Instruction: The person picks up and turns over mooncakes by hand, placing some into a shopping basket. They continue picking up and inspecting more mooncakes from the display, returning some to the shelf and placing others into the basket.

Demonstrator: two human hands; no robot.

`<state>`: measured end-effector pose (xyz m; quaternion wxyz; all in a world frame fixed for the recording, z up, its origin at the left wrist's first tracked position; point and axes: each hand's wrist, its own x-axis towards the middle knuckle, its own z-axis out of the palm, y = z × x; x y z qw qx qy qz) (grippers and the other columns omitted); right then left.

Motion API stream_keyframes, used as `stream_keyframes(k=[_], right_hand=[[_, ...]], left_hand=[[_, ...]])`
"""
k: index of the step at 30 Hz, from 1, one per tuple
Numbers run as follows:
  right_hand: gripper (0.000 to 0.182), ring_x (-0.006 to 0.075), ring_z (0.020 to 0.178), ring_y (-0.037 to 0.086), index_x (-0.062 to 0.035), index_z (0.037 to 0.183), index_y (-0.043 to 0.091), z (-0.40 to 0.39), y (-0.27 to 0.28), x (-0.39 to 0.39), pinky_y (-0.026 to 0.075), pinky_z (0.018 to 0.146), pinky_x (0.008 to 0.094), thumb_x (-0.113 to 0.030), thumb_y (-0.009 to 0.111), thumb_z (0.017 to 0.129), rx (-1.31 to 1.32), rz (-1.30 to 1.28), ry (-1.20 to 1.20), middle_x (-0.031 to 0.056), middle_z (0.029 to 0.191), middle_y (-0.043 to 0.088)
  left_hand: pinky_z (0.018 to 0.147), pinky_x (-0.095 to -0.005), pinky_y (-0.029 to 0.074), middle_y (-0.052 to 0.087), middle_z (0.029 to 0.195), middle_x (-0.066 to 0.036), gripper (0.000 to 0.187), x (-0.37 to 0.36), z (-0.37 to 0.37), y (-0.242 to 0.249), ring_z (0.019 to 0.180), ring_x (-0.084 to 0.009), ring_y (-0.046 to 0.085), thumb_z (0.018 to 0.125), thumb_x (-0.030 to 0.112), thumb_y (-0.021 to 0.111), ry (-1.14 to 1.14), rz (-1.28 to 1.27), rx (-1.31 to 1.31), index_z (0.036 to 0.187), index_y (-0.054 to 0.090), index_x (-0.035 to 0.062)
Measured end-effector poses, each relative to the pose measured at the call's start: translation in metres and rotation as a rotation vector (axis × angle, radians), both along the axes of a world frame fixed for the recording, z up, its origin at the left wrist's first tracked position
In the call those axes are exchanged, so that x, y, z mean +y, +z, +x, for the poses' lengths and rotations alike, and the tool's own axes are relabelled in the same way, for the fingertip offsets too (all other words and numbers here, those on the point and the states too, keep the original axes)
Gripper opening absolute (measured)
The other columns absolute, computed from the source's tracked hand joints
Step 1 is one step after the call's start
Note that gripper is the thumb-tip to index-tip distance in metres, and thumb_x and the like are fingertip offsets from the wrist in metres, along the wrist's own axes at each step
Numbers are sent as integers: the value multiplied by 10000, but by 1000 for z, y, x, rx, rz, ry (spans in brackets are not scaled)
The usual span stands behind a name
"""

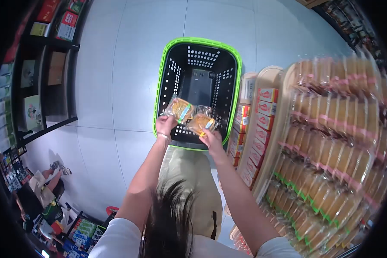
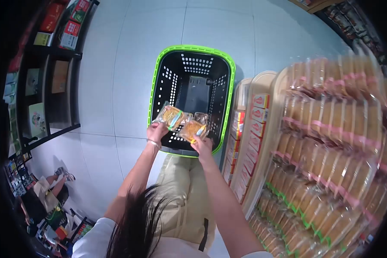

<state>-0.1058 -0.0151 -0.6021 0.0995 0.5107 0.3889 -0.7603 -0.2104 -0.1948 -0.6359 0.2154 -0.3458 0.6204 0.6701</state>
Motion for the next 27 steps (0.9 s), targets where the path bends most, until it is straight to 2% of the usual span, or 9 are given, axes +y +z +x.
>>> stream_keyframes(k=[2,5,6,8,12,14,20,24,27], right_hand=[[203,97,750,577,-38,923,597,25,62,-1,540,741,298,-191,662,806,18,-70,40,22,821,568],[313,165,907,597,8,1060,532,66,137,-4,540,774,304,-152,649,817,48,-108,-10,92,1031,581],[313,165,907,597,8,1060,532,80,160,-3,540,774,304,-152,649,817,77,-87,-38,92,1031,581],[376,176,960,585,-1,1140,490,106,200,1,518,813,328,-150,635,827,15,-111,-6,100,1052,580],[459,182,991,576,-15,1220,426,156,286,9,508,824,345,-143,631,830,23,-57,-151,107,1085,575],[431,166,959,587,-28,1167,434,184,326,10,488,796,307,-148,661,821,148,64,-259,76,1073,586],[434,141,1004,560,-27,1179,412,253,467,-3,459,828,295,-103,647,823,356,231,-472,66,1080,581],[450,117,978,534,-36,1170,425,292,510,-24,436,806,258,-61,659,786,467,330,-616,41,1054,557],[475,114,975,523,-32,1196,424,319,528,-35,430,799,257,-50,648,777,431,377,-722,38,1057,545]], left_hand=[[663,-344,560,586,887,-133,347,-4,16,79,735,-247,630,773,50,614,-38,80,-133,1034,398,-23],[695,-387,551,590,923,-156,416,-6,56,163,770,-268,628,759,40,636,52,198,-145,1116,425,58],[718,-411,545,588,952,-156,439,-11,67,178,804,-286,624,763,26,623,40,262,-154,1143,414,90],[731,-423,539,581,1003,-140,421,-20,90,190,829,-296,614,769,7,603,-37,415,-191,1129,415,117],[742,-411,538,563,1053,-126,395,0,125,253,862,-286,599,770,9,606,-146,475,-224,1101,420,116],[763,-407,532,556,1069,-116,368,21,133,302,893,-282,585,768,-5,603,-196,510,-194,1075,439,114],[799,-362,522,561,1093,-78,373,87,156,490,971,-229,588,813,21,559,-542,706,10,1153,426,100],[826,-377,512,532,1166,-99,466,122,186,559,1017,-228,576,817,6,531,-720,878,193,1253,376,68],[837,-390,522,548,1147,-108,434,137,199,557,1010,-226,586,841,-26,486,-875,974,101,1254,385,59]])
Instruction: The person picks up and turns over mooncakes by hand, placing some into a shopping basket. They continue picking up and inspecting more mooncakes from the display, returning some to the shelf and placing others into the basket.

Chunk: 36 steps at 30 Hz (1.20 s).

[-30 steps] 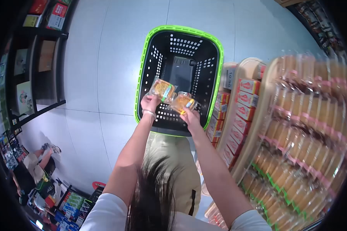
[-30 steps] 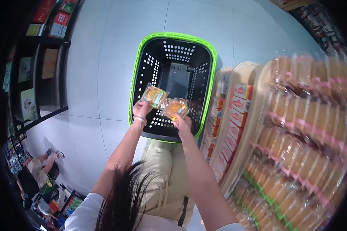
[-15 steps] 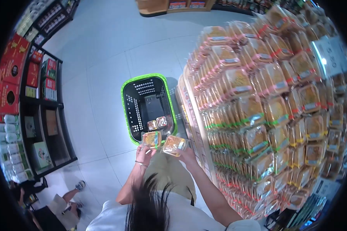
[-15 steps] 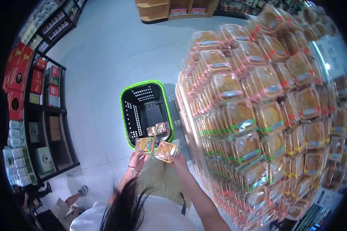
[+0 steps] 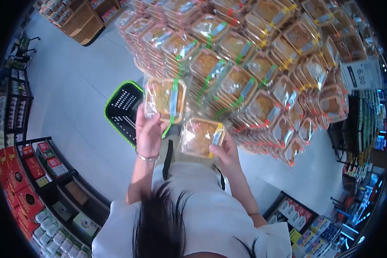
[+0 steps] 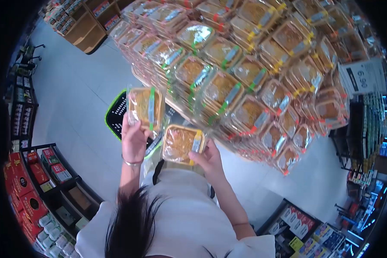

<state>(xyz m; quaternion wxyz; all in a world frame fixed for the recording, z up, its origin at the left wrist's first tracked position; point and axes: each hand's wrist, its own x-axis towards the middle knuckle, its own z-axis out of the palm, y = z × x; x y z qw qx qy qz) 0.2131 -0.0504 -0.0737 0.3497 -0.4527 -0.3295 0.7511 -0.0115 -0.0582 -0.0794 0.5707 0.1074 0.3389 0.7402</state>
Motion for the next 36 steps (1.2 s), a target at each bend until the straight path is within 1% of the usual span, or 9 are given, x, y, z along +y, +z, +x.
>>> stream_keyframes(k=[9,12,14,17,19,22,29,31,36], right_hand=[[448,135,1018,524,-11,1199,448,73,3,-34,388,908,300,-3,602,779,151,74,-361,63,1100,552],[428,143,1022,523,-9,1190,449,76,27,-23,387,909,309,-2,592,787,99,172,-439,65,1113,549],[437,144,1026,521,-17,1209,440,75,50,-12,383,916,315,-10,587,798,245,346,-543,64,1143,537],[434,137,1036,516,-24,1237,431,58,70,5,384,917,306,-40,579,829,184,358,-735,61,1156,533],[430,130,1040,514,-25,1251,424,55,65,15,385,915,298,-56,571,847,154,390,-744,58,1159,531],[417,118,1041,511,-23,1266,416,54,54,18,389,905,284,-82,553,877,101,411,-762,53,1157,532],[416,102,1006,516,-23,1269,410,48,47,13,402,860,264,-84,548,882,57,374,-736,47,1103,558],[422,100,1008,514,-23,1273,406,47,45,14,401,857,261,-82,548,881,57,368,-714,47,1101,559],[432,101,1026,512,-17,1269,399,43,43,14,397,881,263,-64,556,868,69,381,-679,53,1121,555]], left_hand=[[799,-351,559,536,1148,-144,435,31,34,42,984,-244,604,833,-86,494,-263,84,45,1227,364,43],[811,-361,556,513,1184,-160,518,43,39,67,989,-262,603,822,-105,495,-325,158,51,1288,315,34],[806,-364,557,507,1198,-162,622,55,44,83,991,-272,601,800,-132,513,-362,216,116,1347,266,31],[802,-366,556,510,1196,-151,647,65,49,84,983,-266,603,784,-139,535,-395,203,145,1352,275,28],[810,-359,547,515,1191,-145,658,66,52,78,979,-259,604,786,-125,549,-420,213,163,1363,274,29],[835,-376,536,533,1193,-136,532,64,58,74,1027,-234,585,833,-109,447,-453,191,272,1331,352,49],[811,-349,541,538,1173,-154,593,60,58,66,998,-242,599,824,-49,514,-509,114,231,1364,272,-5],[828,-379,545,500,1225,-169,522,60,58,65,1034,-275,583,834,14,439,-555,106,171,1338,307,-9],[834,-376,543,489,1232,-184,537,59,53,61,1035,-283,583,821,47,438,-562,96,246,1334,295,-29]])
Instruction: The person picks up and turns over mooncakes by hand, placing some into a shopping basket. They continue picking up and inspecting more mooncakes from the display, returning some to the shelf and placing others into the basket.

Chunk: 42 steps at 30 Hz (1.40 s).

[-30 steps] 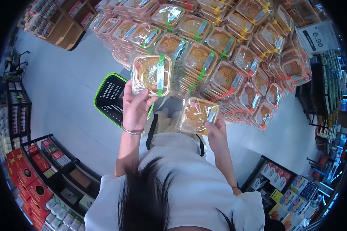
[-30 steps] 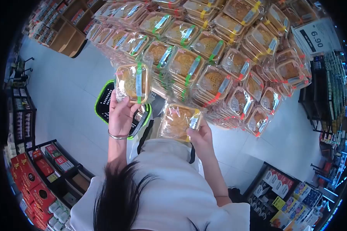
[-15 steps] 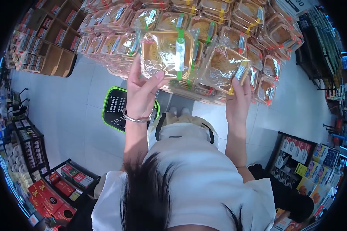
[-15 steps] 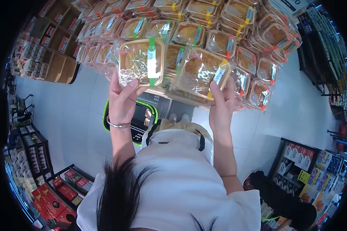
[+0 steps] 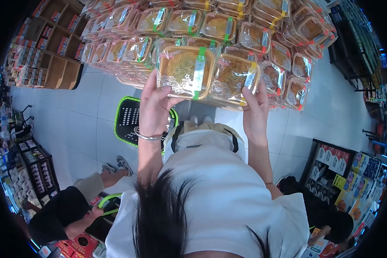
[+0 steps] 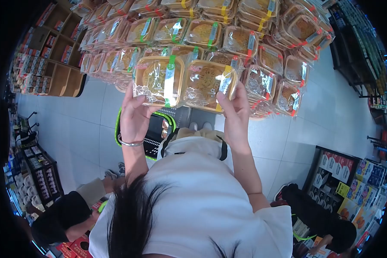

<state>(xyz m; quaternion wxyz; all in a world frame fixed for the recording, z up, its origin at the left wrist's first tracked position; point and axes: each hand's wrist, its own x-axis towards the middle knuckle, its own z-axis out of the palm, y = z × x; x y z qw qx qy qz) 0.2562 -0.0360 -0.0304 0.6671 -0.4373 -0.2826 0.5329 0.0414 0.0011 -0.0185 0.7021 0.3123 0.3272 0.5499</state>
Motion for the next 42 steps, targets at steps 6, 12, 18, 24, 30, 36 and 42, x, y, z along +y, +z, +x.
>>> stream_keyframes(k=[6,12,18,24,30,36,42], right_hand=[[412,103,1017,515,-16,1244,416,1,-6,-3,400,873,262,-51,562,860,-20,-6,24,53,1122,554],[399,99,1022,507,-15,1234,427,0,-7,-4,394,874,258,-66,565,862,27,-37,53,55,1116,552],[411,122,1053,494,-3,1247,423,-3,-11,-6,373,921,280,-66,556,863,-40,-19,54,65,1132,538],[433,138,1070,489,15,1262,410,-1,-14,-20,361,938,287,-70,543,858,-56,-47,59,75,1151,529],[428,142,1084,477,23,1264,404,-3,-13,-31,348,946,286,-67,525,863,-36,-31,24,81,1169,521],[432,141,1092,468,23,1271,400,1,-13,-31,339,953,289,-60,517,863,-37,-32,6,84,1181,514],[445,142,1083,469,23,1278,395,3,-9,-29,330,955,287,-68,509,857,-43,-26,12,82,1175,515]], left_hand=[[810,-396,556,507,1206,-187,530,-1,-7,-5,1028,-302,583,811,19,443,44,26,-9,1322,311,-22],[802,-415,560,525,1169,-190,497,0,-20,-10,1021,-313,586,795,-14,448,85,61,-78,1282,349,-7],[831,-408,540,486,1204,-172,543,-10,-17,-15,1050,-291,566,763,-48,456,61,-6,-18,1288,328,11],[919,-331,454,428,1277,-121,707,-15,-16,-14,1152,-213,485,673,-91,466,-35,-20,85,1344,278,23],[915,-304,432,415,1308,-116,787,-19,-13,-7,1153,-201,475,660,-94,466,-120,-37,138,1400,227,24],[966,-293,357,433,1298,-103,725,-17,-8,-1,1156,-161,441,745,-37,518,-159,99,404,1406,226,16],[973,-265,311,468,1262,-92,514,-11,-5,-2,1141,-135,423,918,185,475,-128,37,435,1369,314,-2]])
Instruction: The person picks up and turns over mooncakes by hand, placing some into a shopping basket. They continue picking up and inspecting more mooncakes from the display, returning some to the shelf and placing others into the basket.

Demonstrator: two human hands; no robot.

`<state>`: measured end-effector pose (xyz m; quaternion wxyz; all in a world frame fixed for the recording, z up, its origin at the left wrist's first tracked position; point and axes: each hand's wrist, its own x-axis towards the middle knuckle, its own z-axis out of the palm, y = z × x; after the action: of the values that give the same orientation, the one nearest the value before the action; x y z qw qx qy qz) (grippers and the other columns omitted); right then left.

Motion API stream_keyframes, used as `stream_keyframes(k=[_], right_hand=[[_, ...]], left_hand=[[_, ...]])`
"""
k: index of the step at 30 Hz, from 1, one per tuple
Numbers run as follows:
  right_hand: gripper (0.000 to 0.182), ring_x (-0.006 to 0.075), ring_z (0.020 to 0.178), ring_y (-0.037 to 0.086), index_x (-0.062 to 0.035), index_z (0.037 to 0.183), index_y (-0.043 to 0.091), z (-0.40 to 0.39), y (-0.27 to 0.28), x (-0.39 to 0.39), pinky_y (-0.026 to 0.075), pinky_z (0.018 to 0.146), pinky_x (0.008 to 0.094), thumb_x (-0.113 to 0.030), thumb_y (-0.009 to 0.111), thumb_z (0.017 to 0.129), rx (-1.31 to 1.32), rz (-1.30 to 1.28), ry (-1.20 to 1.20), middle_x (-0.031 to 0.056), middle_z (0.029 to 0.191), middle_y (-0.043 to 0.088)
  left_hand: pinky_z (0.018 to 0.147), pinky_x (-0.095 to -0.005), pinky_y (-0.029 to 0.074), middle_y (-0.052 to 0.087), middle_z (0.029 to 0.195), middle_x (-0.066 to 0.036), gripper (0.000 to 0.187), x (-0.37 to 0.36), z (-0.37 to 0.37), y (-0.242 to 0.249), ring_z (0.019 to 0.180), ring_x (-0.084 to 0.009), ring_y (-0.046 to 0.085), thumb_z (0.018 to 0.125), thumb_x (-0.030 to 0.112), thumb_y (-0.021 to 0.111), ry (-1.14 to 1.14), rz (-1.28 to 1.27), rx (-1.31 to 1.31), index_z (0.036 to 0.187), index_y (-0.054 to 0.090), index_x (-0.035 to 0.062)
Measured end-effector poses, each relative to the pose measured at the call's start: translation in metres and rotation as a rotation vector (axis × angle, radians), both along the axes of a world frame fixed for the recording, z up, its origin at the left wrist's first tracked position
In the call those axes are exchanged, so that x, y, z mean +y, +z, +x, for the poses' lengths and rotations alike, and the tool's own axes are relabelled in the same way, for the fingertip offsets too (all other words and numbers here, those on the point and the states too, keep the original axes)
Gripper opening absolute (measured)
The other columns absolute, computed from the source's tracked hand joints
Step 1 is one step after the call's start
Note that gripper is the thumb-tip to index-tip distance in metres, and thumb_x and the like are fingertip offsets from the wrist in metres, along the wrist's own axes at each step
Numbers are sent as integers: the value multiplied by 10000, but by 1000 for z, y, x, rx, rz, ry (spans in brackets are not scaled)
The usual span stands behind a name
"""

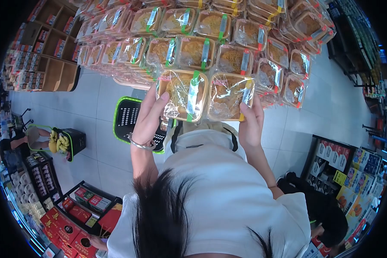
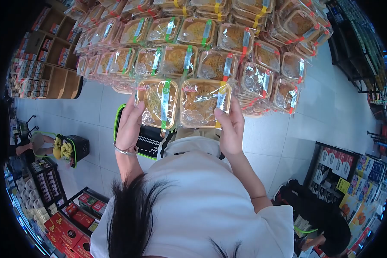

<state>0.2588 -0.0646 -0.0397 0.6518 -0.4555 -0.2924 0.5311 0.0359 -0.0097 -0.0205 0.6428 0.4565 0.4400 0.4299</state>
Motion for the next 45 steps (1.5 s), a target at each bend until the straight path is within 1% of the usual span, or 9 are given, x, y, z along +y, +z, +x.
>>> stream_keyframes(k=[9,15,17,18,20,22,26,31,45], right_hand=[[470,122,1097,447,11,1301,384,-4,9,7,318,957,278,-95,508,860,127,-2,40,54,1185,508],[433,126,1118,457,-14,1305,389,-10,5,8,344,956,301,-186,485,919,262,-53,129,57,1205,506],[424,132,1125,463,-20,1301,392,-11,0,9,356,956,313,-221,469,936,297,-74,184,60,1212,505],[425,145,1137,467,-21,1299,392,-11,-8,9,365,958,320,-260,429,949,418,-144,267,66,1223,502],[434,157,1149,470,-23,1298,392,-14,-7,11,373,959,328,-298,390,962,539,-214,350,73,1234,499],[556,167,615,506,8,1240,413,-25,9,15,424,553,302,-439,243,958,466,-218,346,94,859,553],[517,143,691,506,26,1277,379,-13,-2,26,432,593,268,-374,311,957,845,57,649,77,951,527],[513,124,552,384,71,1239,329,-14,-5,33,345,470,251,-351,338,947,1451,-128,619,20,679,368],[493,133,560,387,48,1254,284,-18,-3,31,349,475,256,-343,319,956,1445,-74,662,42,701,389]], left_hand=[[969,-257,329,476,1262,-77,496,7,3,-11,1146,-131,440,964,314,406,122,-50,110,1333,365,-15],[955,-251,366,482,1258,-68,476,1,19,-17,1143,-127,451,974,313,382,21,-164,-194,1320,379,-14],[859,-270,422,574,1077,-98,417,-5,22,-27,983,-155,543,953,288,433,-93,-255,-356,1246,447,-10],[640,-277,443,581,803,-125,398,-3,22,-36,709,-182,566,918,329,467,-357,-139,-761,1129,499,-7],[566,-270,406,548,725,-129,425,-7,35,-40,626,-181,534,899,375,469,-392,-196,-898,1086,502,-5],[442,-247,330,503,648,-125,557,-4,52,-33,504,-165,469,857,505,443,-448,-323,-1146,1064,491,-10],[448,-238,320,467,632,-90,521,2,45,-33,486,-145,415,881,473,423,-520,-534,-1222,1082,471,-5],[456,-259,353,427,616,-64,352,3,50,-32,477,-150,401,956,288,341,-507,-634,-1386,1138,401,-8],[436,-232,322,399,623,-37,366,4,51,-38,489,-122,363,963,324,345,-573,-575,-1395,1158,410,20]])
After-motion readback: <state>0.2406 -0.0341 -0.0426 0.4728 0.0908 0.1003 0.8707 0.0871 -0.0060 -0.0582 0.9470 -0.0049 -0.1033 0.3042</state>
